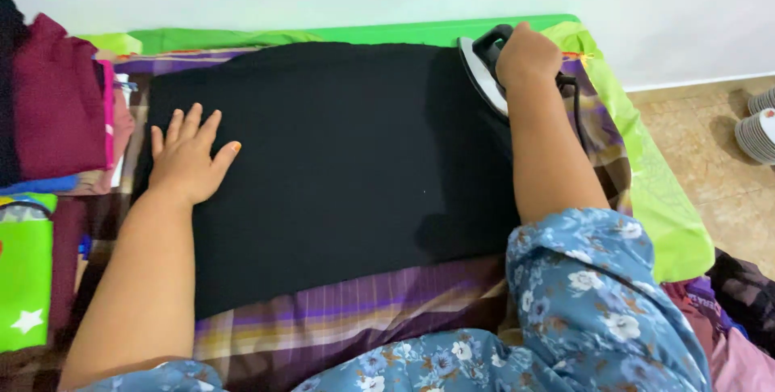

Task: Ironing and folding black clothes on a padded surface.

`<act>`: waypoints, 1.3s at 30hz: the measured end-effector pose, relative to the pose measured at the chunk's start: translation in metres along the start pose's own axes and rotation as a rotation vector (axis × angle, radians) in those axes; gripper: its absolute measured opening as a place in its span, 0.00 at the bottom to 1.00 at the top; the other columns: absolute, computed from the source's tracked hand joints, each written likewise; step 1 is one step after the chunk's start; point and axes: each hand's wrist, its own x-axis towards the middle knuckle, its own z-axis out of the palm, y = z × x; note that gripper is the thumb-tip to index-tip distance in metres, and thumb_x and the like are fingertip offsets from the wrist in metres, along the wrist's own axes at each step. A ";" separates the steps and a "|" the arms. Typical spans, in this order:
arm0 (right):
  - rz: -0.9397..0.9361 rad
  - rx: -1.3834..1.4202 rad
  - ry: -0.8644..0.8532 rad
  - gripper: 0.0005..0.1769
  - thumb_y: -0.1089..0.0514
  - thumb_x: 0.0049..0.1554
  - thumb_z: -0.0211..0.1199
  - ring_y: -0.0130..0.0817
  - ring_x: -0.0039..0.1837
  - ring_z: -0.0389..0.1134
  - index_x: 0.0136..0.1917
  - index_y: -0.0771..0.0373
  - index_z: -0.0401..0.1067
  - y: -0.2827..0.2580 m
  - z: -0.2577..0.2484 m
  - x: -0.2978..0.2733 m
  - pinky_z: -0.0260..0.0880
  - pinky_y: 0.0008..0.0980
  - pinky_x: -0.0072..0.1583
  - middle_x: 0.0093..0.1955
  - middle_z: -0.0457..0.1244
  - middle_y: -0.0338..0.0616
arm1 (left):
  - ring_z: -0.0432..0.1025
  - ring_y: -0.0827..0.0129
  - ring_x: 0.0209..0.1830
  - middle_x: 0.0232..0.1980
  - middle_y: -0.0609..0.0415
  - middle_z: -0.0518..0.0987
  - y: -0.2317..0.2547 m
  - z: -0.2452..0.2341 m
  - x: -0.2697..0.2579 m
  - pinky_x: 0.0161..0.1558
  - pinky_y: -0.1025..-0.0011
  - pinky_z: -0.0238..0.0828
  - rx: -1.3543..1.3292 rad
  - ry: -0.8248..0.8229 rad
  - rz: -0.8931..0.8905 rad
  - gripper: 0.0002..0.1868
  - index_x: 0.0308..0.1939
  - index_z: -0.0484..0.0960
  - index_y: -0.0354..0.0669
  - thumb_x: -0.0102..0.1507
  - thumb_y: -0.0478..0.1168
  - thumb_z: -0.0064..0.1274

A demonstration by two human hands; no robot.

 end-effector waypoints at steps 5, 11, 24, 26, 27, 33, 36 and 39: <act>-0.034 0.021 -0.055 0.16 0.55 0.60 0.56 0.59 0.59 0.71 0.59 0.63 0.69 -0.007 -0.024 -0.025 0.71 0.52 0.58 0.56 0.69 0.62 | 0.38 0.53 0.84 0.84 0.49 0.48 -0.001 0.000 0.002 0.77 0.46 0.27 -0.014 -0.005 -0.010 0.40 0.78 0.59 0.54 0.66 0.64 0.43; -0.159 -0.030 -0.164 0.19 0.54 0.58 0.59 0.60 0.58 0.71 0.59 0.64 0.67 -0.025 -0.058 -0.095 0.71 0.54 0.57 0.55 0.69 0.62 | 0.37 0.53 0.84 0.84 0.50 0.47 0.007 -0.008 -0.001 0.77 0.47 0.26 -0.030 -0.040 -0.037 0.39 0.79 0.58 0.54 0.67 0.63 0.43; -0.194 0.046 -0.017 0.15 0.57 0.58 0.55 0.58 0.54 0.72 0.57 0.62 0.70 -0.131 -0.026 -0.048 0.72 0.52 0.53 0.51 0.70 0.57 | 0.35 0.56 0.84 0.84 0.52 0.46 0.011 -0.011 -0.003 0.78 0.49 0.24 -0.028 -0.064 -0.064 0.38 0.79 0.57 0.56 0.67 0.63 0.42; -0.196 0.043 -0.017 0.15 0.57 0.59 0.55 0.58 0.55 0.72 0.57 0.63 0.70 -0.126 -0.031 -0.052 0.73 0.52 0.53 0.52 0.70 0.58 | 0.35 0.56 0.84 0.84 0.52 0.46 0.009 -0.010 -0.004 0.78 0.49 0.24 -0.028 -0.063 -0.058 0.38 0.79 0.57 0.56 0.67 0.63 0.41; -0.196 0.037 -0.021 0.15 0.57 0.59 0.55 0.57 0.55 0.72 0.58 0.63 0.70 -0.123 -0.034 -0.054 0.73 0.52 0.53 0.52 0.70 0.58 | 0.35 0.56 0.84 0.84 0.53 0.46 0.008 -0.010 -0.003 0.78 0.49 0.24 -0.031 -0.066 -0.051 0.39 0.79 0.57 0.55 0.68 0.64 0.41; 0.030 0.006 0.010 0.17 0.52 0.64 0.55 0.60 0.57 0.72 0.59 0.63 0.73 -0.027 -0.009 -0.021 0.72 0.54 0.54 0.55 0.70 0.62 | 0.36 0.55 0.84 0.85 0.52 0.47 0.005 -0.011 -0.002 0.78 0.48 0.26 -0.034 -0.062 -0.037 0.40 0.79 0.58 0.55 0.67 0.63 0.43; 0.013 -0.035 -0.017 0.20 0.49 0.57 0.61 0.58 0.57 0.71 0.58 0.60 0.75 -0.002 -0.024 -0.029 0.71 0.54 0.54 0.54 0.70 0.60 | 0.36 0.55 0.84 0.84 0.51 0.46 0.007 -0.010 -0.002 0.78 0.47 0.25 -0.046 -0.067 -0.042 0.39 0.79 0.57 0.55 0.67 0.63 0.42; -0.122 -0.040 -0.054 0.20 0.46 0.53 0.64 0.57 0.57 0.71 0.57 0.54 0.77 -0.014 -0.050 -0.060 0.70 0.54 0.54 0.54 0.70 0.55 | 0.36 0.54 0.84 0.84 0.51 0.46 0.008 -0.010 -0.002 0.77 0.46 0.25 -0.035 -0.067 -0.051 0.39 0.79 0.57 0.55 0.67 0.63 0.43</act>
